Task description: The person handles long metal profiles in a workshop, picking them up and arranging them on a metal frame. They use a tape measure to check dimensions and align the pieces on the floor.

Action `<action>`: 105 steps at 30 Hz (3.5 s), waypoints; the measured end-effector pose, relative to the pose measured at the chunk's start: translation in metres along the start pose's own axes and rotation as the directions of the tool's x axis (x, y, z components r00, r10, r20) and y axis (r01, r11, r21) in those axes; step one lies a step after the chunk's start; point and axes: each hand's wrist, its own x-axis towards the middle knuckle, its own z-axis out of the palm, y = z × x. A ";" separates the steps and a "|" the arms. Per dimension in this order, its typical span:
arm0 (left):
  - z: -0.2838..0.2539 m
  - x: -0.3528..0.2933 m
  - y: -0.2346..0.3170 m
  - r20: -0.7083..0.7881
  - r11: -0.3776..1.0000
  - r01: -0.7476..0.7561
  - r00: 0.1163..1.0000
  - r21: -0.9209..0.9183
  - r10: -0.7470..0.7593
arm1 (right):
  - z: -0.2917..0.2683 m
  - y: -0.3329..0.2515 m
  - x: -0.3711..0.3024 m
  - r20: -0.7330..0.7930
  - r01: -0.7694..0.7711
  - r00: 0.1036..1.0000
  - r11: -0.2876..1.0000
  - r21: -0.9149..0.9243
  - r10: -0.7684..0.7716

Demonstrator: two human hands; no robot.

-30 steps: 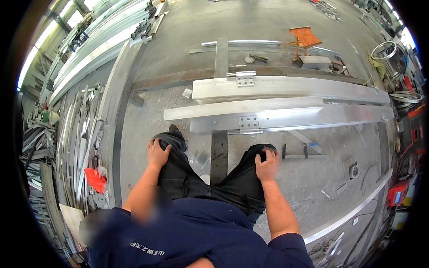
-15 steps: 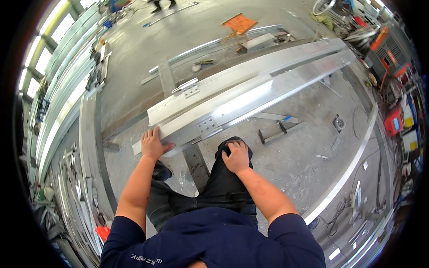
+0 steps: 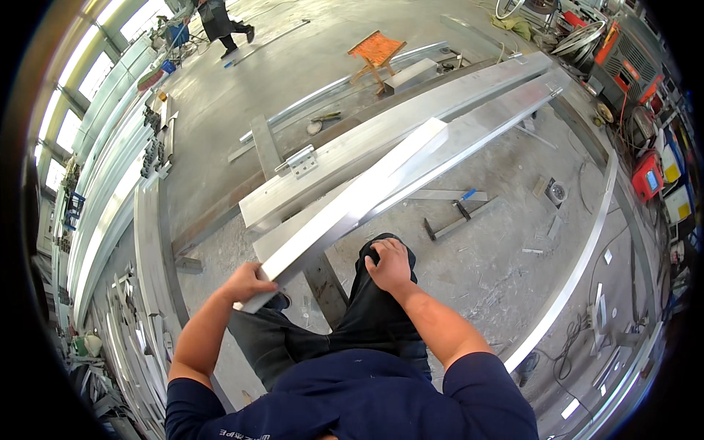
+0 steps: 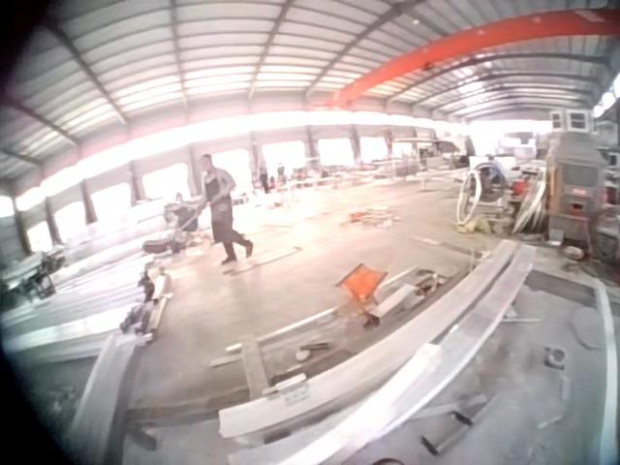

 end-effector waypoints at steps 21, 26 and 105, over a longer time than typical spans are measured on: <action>0.063 -0.104 0.042 -0.251 0.957 -0.043 0.961 0.287 0.118 | -0.009 -0.090 -0.002 0.616 -0.541 0.786 -0.416 0.731 0.058; 0.080 -0.116 0.032 -0.316 0.867 -0.061 0.917 0.495 0.245 | -0.012 -0.123 -0.031 0.635 -0.556 0.770 -0.421 0.717 0.064; 0.078 -0.097 -0.305 -0.455 0.691 0.708 0.669 0.149 -0.588 | 0.202 -0.202 -0.037 0.815 0.676 0.446 0.736 -0.036 -0.370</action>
